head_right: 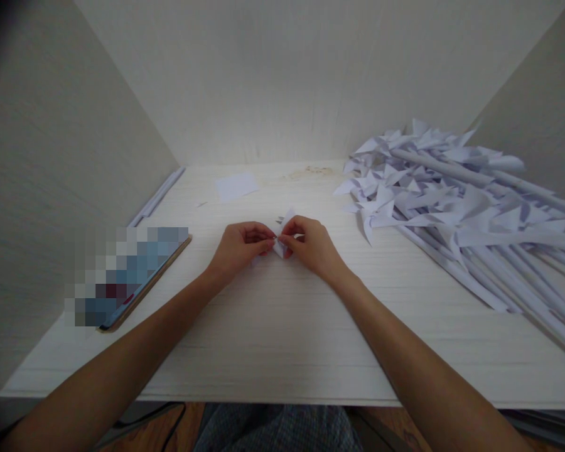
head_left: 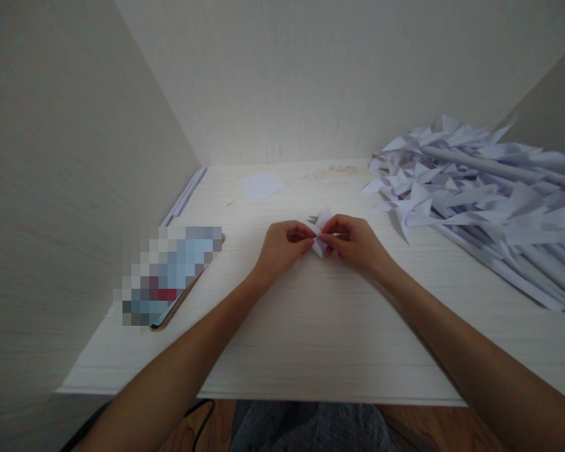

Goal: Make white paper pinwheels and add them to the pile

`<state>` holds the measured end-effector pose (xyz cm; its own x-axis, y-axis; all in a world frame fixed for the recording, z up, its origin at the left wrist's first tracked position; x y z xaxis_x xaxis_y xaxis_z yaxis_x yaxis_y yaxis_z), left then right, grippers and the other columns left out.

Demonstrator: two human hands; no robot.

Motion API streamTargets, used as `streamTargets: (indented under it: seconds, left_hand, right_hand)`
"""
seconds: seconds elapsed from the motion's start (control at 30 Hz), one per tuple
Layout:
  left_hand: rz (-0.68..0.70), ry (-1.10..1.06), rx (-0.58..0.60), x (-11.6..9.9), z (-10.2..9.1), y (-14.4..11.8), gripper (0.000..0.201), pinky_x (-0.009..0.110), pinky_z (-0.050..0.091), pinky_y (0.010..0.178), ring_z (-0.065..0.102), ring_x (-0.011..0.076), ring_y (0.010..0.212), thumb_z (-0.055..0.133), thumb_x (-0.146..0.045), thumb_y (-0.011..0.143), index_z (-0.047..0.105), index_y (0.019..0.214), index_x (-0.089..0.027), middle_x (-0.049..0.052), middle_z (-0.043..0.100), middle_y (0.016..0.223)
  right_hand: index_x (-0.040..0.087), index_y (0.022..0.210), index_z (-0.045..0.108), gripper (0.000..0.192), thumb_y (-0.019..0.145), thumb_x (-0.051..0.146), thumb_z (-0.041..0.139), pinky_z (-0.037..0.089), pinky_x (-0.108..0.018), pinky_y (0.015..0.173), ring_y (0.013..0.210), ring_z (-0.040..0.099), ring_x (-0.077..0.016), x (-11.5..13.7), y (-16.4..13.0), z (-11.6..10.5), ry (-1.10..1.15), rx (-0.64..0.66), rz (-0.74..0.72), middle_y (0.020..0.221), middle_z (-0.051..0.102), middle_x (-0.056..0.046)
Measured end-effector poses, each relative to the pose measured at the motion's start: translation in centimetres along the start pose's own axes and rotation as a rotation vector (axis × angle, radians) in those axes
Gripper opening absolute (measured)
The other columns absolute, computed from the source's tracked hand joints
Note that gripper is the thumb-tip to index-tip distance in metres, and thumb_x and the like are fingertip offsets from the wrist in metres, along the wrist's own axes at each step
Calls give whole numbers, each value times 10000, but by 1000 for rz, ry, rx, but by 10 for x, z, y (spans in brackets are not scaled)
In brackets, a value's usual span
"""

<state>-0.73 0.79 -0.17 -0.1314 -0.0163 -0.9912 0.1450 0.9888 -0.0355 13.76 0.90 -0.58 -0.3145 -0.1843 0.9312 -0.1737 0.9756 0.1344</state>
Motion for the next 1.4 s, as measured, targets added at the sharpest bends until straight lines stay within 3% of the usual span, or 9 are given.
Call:
streamTargets:
  seconds: [0.3, 0.5, 0.7, 0.87, 1.0, 1.17, 1.4]
  left_hand:
    - [81, 25, 3, -1, -1, 1, 36, 178, 455, 469, 565, 83, 528, 592, -151, 660, 615, 675, -127, 7, 612, 595]
    - [270, 154, -206, -4, -24, 12, 121, 142, 406, 407, 548, 92, 603, 584, -231, 668, 643, 697, -129, 41, 643, 693]
    - [194, 72, -209, 9, -44, 25, 115, 155, 425, 432, 531, 90, 599, 630, -213, 591, 642, 673, -133, 32, 636, 691]
    - [82, -41, -170, 9, -37, 22, 170, 190, 462, 472, 563, 95, 576, 625, -280, 627, 613, 704, -130, 21, 611, 659]
    - [21, -76, -243, 9, -28, 18, 226, 210, 460, 473, 550, 90, 546, 656, -222, 585, 584, 780, -132, -2, 587, 673]
    - [93, 76, -316, 15, -22, 17, 153, 192, 393, 496, 524, 86, 571, 646, -205, 597, 612, 727, -132, -1, 580, 644]
    - [153, 216, -530, 13, -19, 12, 126, 205, 297, 464, 388, 77, 485, 634, -244, 599, 545, 599, -155, -60, 412, 493]
  right_hand:
    - [152, 595, 549, 203, 598, 305, 683, 414, -224, 430, 436, 541, -95, 0, 2, -5, 111, -62, 47, 492, 592, -1]
    - [151, 609, 554, 228, 583, 329, 694, 414, -229, 446, 437, 532, -91, 0, 4, -14, 154, -60, 50, 490, 600, -3]
    - [163, 616, 541, 244, 560, 329, 711, 383, -207, 423, 438, 523, -79, -7, 5, -17, 290, -56, 125, 495, 583, 24]
    - [167, 614, 534, 272, 534, 346, 722, 384, -206, 415, 439, 524, -81, -10, 5, -14, 342, -59, 154, 494, 567, 36]
    - [161, 621, 543, 261, 543, 337, 718, 375, -206, 412, 418, 504, -72, -7, 4, -8, 360, -42, 136, 486, 569, 38]
    - [154, 615, 554, 214, 579, 301, 705, 395, -212, 437, 428, 517, -75, -3, 1, 0, 312, -10, 84, 485, 576, 27]
    - [158, 596, 548, 225, 573, 315, 709, 418, -223, 429, 427, 530, -81, 0, -4, 11, 293, -33, 82, 510, 565, 28]
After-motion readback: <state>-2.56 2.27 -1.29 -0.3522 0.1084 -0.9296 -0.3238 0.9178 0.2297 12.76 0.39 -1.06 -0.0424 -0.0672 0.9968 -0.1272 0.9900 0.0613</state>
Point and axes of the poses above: each hand's wrist, its own y-axis towards the middle knuckle, its own z-axis out of the palm, x = y × z, the point moved 1 cm from there along y, towards the middle knuckle
